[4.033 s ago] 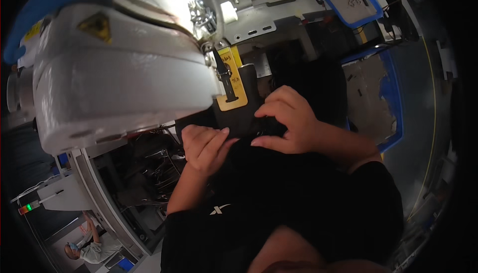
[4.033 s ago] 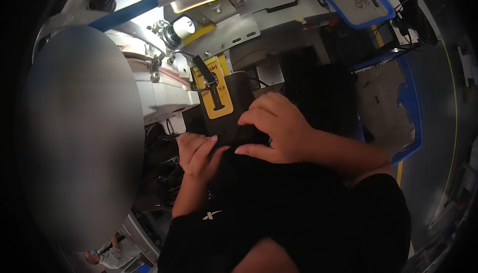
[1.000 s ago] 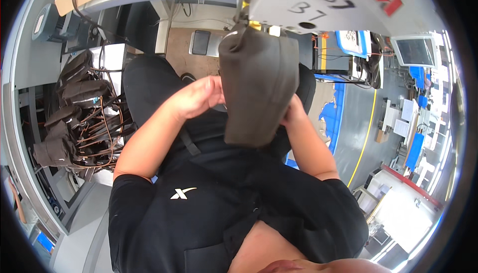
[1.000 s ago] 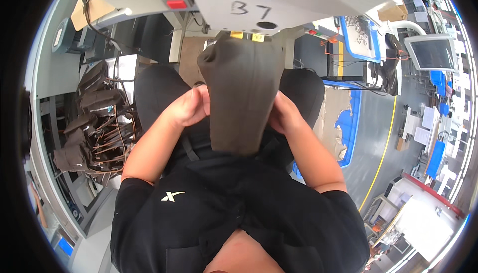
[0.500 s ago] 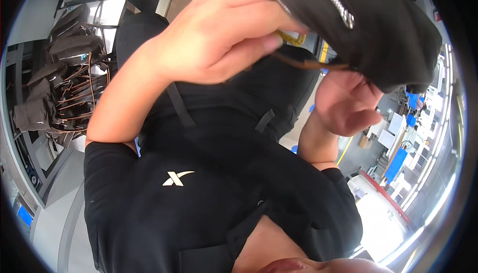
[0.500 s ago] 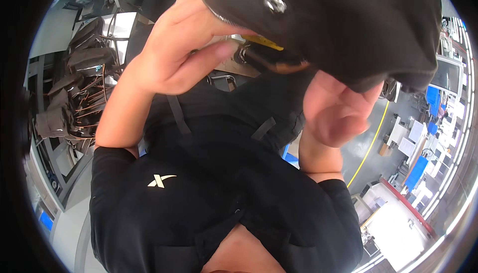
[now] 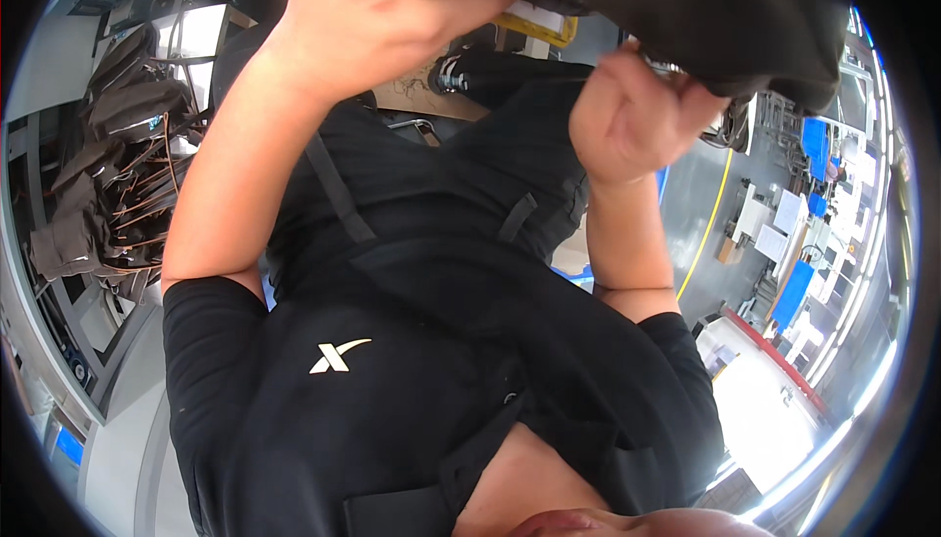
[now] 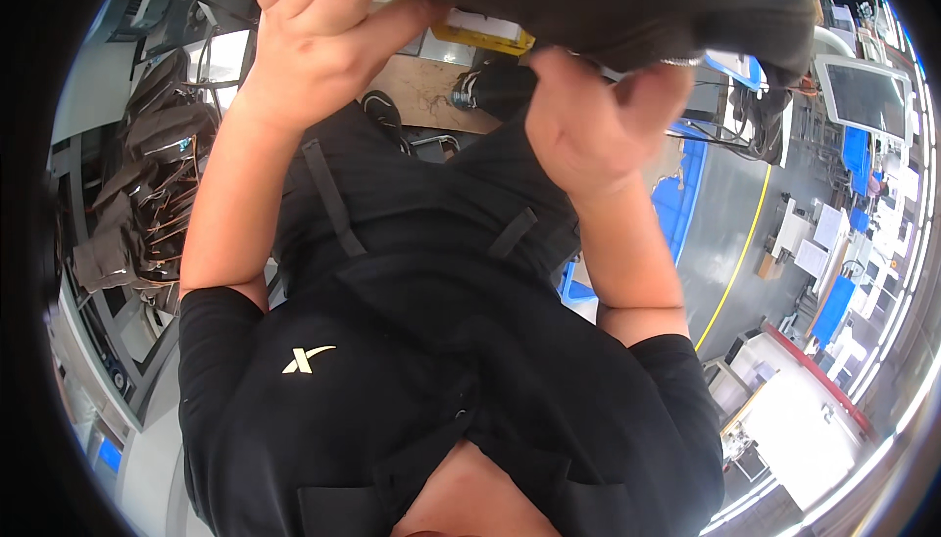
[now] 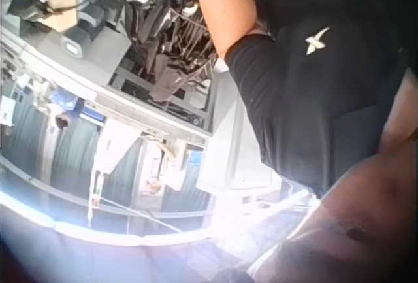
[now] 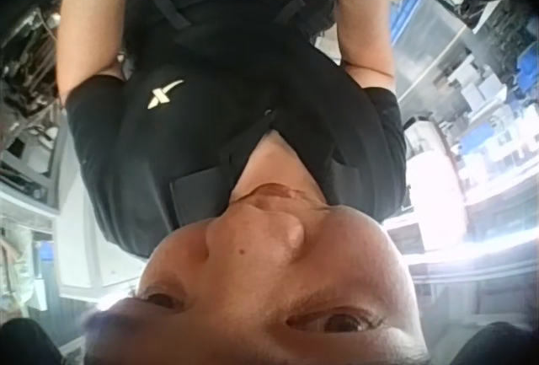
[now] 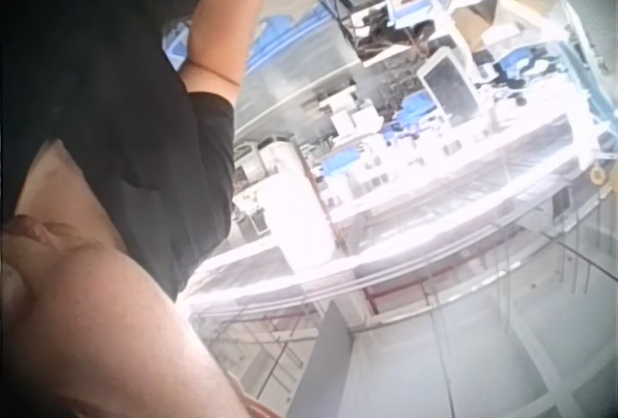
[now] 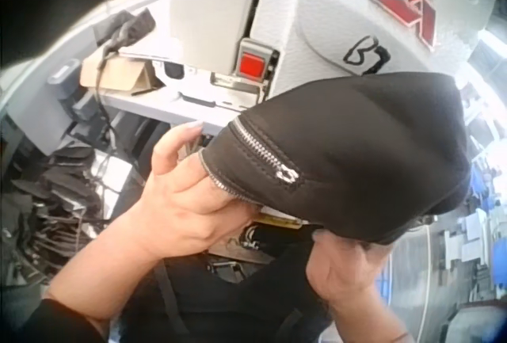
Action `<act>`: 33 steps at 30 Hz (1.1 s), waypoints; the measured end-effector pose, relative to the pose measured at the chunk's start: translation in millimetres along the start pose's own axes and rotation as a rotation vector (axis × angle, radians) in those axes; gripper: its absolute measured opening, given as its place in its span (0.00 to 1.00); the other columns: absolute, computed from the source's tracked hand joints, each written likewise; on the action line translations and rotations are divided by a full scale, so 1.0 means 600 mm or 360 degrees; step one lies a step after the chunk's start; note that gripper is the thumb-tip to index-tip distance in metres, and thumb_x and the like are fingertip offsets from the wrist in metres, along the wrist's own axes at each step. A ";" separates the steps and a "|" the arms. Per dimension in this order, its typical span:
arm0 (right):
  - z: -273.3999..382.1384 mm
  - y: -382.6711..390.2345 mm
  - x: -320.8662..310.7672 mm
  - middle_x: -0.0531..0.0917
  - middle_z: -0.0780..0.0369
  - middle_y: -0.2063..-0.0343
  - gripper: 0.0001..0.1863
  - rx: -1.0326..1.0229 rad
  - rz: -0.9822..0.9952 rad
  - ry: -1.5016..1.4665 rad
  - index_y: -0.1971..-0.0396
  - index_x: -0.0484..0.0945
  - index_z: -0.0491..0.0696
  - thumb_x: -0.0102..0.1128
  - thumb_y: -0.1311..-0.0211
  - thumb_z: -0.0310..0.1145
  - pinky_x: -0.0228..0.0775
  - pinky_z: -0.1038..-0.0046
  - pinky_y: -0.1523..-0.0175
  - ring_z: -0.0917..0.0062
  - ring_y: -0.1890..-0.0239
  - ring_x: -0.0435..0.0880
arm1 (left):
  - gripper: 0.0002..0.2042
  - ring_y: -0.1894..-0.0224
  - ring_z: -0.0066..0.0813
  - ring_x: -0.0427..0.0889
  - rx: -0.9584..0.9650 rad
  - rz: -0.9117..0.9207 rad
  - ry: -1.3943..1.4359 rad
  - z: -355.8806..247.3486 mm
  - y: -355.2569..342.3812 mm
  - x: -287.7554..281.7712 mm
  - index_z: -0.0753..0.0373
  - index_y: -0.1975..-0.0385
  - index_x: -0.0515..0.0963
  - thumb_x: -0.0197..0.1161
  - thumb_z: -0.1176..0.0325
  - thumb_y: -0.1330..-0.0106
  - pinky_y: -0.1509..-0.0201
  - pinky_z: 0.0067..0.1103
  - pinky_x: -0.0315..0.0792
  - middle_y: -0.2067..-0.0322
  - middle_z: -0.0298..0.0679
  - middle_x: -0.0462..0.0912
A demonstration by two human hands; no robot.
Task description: Assembling and sewing a small zippered pouch using an industrial sewing machine.
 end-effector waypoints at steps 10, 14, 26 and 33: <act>-0.031 0.011 -0.014 0.86 0.53 0.55 0.18 0.0260 0.0415 0.0165 0.49 0.84 0.46 0.65 0.40 0.26 0.70 0.53 0.38 0.50 0.50 0.82 | 0.09 0.48 0.35 0.79 0.0204 -0.0023 -0.0092 0.019 -0.002 -0.011 0.52 0.71 0.88 0.70 0.66 0.54 0.41 0.39 0.68 0.54 0.29 0.84; -0.040 0.013 -0.009 0.84 0.51 0.50 0.15 0.0168 0.0579 0.0388 0.51 0.85 0.47 0.63 0.38 0.29 0.64 0.53 0.33 0.51 0.44 0.79 | 0.11 0.49 0.39 0.78 0.0146 -0.0167 -0.0063 0.002 -0.012 -0.009 0.54 0.70 0.88 0.70 0.66 0.56 0.46 0.38 0.68 0.54 0.33 0.84; -0.062 0.016 -0.004 0.84 0.52 0.51 0.14 0.0161 0.0417 0.0176 0.54 0.86 0.45 0.64 0.40 0.27 0.68 0.55 0.36 0.51 0.47 0.80 | 0.11 0.47 0.39 0.78 0.0309 -0.0198 -0.0129 0.018 -0.002 0.007 0.51 0.69 0.88 0.68 0.64 0.54 0.45 0.38 0.67 0.52 0.34 0.82; -0.076 0.031 -0.001 0.84 0.52 0.52 0.14 0.0135 0.0331 0.0100 0.54 0.86 0.44 0.65 0.40 0.27 0.69 0.55 0.37 0.52 0.48 0.81 | 0.12 0.47 0.40 0.78 0.0237 -0.0043 -0.0230 0.006 -0.005 -0.009 0.52 0.68 0.88 0.67 0.64 0.55 0.44 0.38 0.66 0.49 0.36 0.81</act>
Point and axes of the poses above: each hand's wrist, its own y-axis away from the middle knuckle, its own x-axis out of the palm, z = x × y, the point moved 1 cm from there along -y, towards the middle knuckle
